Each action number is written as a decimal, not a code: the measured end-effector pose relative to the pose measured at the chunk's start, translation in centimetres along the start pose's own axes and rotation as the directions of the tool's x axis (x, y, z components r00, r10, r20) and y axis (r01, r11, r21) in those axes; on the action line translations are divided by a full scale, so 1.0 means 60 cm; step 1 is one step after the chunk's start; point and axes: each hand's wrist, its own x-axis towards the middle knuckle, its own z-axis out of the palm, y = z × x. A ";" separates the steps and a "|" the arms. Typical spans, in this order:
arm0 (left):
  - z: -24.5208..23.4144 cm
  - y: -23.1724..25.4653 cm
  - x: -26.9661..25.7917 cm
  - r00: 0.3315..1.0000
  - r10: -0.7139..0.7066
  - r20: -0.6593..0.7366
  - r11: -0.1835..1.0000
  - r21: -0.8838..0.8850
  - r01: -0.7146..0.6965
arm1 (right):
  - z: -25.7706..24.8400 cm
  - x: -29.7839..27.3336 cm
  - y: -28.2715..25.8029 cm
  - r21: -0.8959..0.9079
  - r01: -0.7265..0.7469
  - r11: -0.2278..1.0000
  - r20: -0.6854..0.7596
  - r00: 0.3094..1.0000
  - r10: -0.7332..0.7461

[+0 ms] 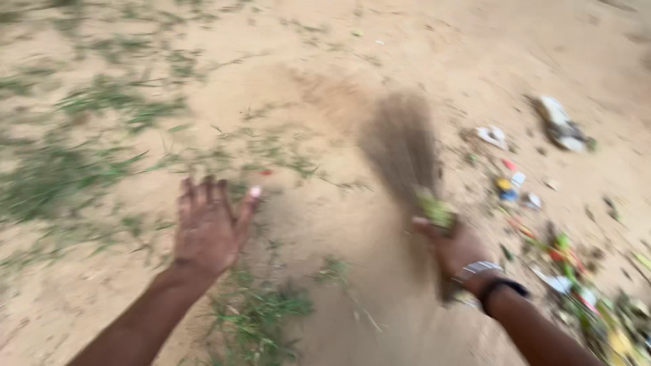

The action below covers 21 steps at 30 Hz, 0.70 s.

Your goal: The person sweeps leaves and dirt across a patch of ground into a pile using a handheld broom.

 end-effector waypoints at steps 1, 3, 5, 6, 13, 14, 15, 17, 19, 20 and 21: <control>0.007 0.036 0.003 0.998 0.017 0.057 1.000 -0.019 -0.016 | -0.026 -0.017 0.050 0.114 -0.137 0.984 -0.051 0.988 0.144; 0.021 0.122 0.014 0.990 0.097 0.104 0.994 -0.067 -0.091 | -0.059 -0.060 0.121 0.313 -0.151 0.938 -0.133 0.971 0.201; 0.029 0.204 0.013 0.972 0.212 0.098 0.973 -0.111 -0.201 | -0.078 -0.113 0.161 0.454 -0.203 0.867 -0.173 0.935 0.310; 0.033 0.245 0.005 0.967 0.235 0.095 0.964 -0.153 -0.219 | -0.077 -0.135 0.168 0.507 -0.251 0.825 -0.182 0.904 0.386; 0.085 0.502 -0.069 0.942 0.324 -0.087 0.834 -0.443 -0.328 | -0.033 -0.256 0.110 0.291 -0.200 0.936 -0.108 0.965 0.239; 0.093 0.526 -0.069 0.928 0.341 -0.151 0.813 -0.448 -0.371 | -0.037 -0.261 0.107 0.181 -0.177 0.967 -0.084 0.977 0.195; 0.103 0.547 -0.069 0.914 0.382 -0.134 0.804 -0.441 -0.400 | -0.044 -0.265 0.110 0.070 -0.151 0.986 -0.053 0.986 0.155; 0.122 0.578 -0.079 0.873 0.481 -0.080 0.779 -0.417 -0.468 | -0.072 -0.299 0.140 0.122 -0.313 0.942 -0.092 0.941 0.325; 0.131 0.608 -0.067 0.830 0.554 0.059 0.798 -0.320 -0.510 | -0.096 -0.352 0.165 0.200 -0.441 0.875 -0.092 0.881 0.465; 0.130 0.616 -0.065 0.811 0.571 0.126 0.806 -0.269 -0.526 | -0.110 -0.377 0.175 0.243 -0.468 0.849 -0.079 0.863 0.499; 0.132 0.617 -0.079 0.773 0.613 0.163 0.782 -0.266 -0.563 | -0.123 -0.401 0.185 0.285 -0.494 0.821 -0.066 0.845 0.531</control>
